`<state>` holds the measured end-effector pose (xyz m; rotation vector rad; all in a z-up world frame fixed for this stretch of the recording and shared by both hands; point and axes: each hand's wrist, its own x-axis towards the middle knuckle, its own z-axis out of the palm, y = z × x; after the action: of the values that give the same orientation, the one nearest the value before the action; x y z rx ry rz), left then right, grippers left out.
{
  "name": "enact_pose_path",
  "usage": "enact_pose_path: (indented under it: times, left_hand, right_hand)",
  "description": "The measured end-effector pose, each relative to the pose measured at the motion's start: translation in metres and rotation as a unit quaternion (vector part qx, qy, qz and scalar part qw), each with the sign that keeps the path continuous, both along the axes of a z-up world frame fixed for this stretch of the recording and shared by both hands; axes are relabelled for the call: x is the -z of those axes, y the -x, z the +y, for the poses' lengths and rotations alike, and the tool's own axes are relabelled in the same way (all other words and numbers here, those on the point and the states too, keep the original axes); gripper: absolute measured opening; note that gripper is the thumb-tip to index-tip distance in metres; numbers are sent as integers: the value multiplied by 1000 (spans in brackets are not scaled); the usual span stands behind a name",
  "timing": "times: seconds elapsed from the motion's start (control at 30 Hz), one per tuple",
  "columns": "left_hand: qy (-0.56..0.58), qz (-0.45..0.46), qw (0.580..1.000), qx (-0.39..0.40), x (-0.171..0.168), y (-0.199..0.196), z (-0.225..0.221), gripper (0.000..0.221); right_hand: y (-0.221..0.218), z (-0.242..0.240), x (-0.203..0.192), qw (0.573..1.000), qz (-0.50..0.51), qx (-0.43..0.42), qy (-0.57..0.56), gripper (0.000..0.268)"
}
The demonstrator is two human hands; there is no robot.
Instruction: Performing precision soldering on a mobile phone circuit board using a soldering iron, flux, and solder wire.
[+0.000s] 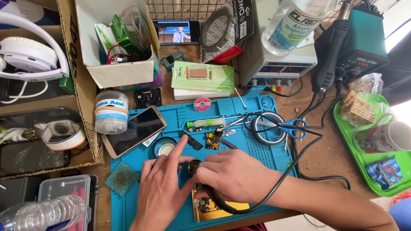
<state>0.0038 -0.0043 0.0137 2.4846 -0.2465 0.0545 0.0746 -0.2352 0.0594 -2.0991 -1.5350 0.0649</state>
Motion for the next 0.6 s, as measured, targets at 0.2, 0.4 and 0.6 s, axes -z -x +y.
enact_pose_path:
  times: [0.2, 0.4, 0.6]
  left_hand:
    - [-3, 42, 999, -14, 3, -1, 1, 104]
    - [-6, 30, 999, -9, 0, -2, 1, 111]
    - [2, 5, 1000, 0, 7, 0, 2, 112]
  right_hand:
    - [-33, 8, -8, 998, 40, 44, -16, 28]
    - [-29, -25, 14, 987, 89, 130, -2, 34]
    - [11, -5, -12, 1000, 17, 21, -10, 29]
